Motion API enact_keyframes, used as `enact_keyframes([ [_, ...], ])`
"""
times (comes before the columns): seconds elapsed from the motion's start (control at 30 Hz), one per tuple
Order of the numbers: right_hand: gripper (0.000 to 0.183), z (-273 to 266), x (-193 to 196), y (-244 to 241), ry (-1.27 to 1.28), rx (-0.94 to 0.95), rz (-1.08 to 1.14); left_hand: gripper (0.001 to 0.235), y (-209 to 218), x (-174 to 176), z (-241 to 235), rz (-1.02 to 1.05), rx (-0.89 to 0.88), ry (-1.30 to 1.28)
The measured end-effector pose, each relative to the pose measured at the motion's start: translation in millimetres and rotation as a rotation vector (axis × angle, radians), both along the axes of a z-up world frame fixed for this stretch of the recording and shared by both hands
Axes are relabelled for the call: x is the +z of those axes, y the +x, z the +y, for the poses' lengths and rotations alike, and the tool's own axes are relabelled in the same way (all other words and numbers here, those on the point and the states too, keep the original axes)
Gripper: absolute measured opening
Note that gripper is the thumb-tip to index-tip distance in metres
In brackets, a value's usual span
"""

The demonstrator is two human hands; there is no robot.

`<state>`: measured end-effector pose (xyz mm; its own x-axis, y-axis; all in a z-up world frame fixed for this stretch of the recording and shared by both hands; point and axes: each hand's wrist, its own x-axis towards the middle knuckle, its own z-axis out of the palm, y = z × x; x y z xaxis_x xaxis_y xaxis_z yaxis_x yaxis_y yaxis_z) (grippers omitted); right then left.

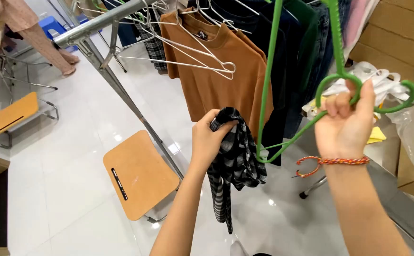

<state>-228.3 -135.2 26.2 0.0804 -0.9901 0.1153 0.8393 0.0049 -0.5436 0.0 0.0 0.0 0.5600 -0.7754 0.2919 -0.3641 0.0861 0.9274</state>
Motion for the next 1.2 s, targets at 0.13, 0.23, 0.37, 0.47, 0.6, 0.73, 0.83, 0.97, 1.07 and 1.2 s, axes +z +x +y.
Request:
enact_keyframes([
  [0.13,0.023,6.2,-19.1,7.4,-0.104,0.081,-0.074,0.016,-32.5,14.9,-4.0,0.063,0.025,-0.040],
  [0.23,0.037,-5.0,-45.5,14.5,-0.093,0.150,-0.048,0.019,-39.4,28.9,-1.8,0.031,0.083,-0.084],
  [0.37,0.036,-43.2,-113.1,2.6,-0.041,0.342,0.146,0.017,-38.1,38.0,9.3,0.192,0.149,-0.036],
  [0.47,0.027,-64.6,-129.4,-10.8,-0.014,0.392,0.282,0.017,-17.4,18.7,10.8,0.199,0.216,-0.039],
  [0.6,0.021,-87.1,-115.8,-29.8,-0.168,0.349,0.535,0.022,1.7,-6.3,25.7,0.197,0.204,0.025],
  [0.73,0.019,-113.4,-76.1,-34.2,-0.226,0.417,0.508,0.023,5.4,12.5,43.4,0.254,0.137,0.020],
  [0.83,0.018,-114.1,-53.0,-34.0,-0.271,0.399,0.665,0.024,15.2,0.5,53.8,0.317,0.187,0.093],
  [0.97,0.026,-101.7,-21.0,-21.3,-0.392,0.402,0.828,0.037,36.5,-20.4,56.5,0.297,0.209,-0.018],
  [1.07,0.031,-77.4,1.3,-9.0,-0.456,0.368,1.040,0.044,42.6,-23.2,60.4,0.253,0.122,-0.120],
  [1.2,0.030,-17.4,42.2,18.6,-0.490,0.313,1.387,0.039,50.6,-22.0,59.5,0.138,0.000,-0.236],
])
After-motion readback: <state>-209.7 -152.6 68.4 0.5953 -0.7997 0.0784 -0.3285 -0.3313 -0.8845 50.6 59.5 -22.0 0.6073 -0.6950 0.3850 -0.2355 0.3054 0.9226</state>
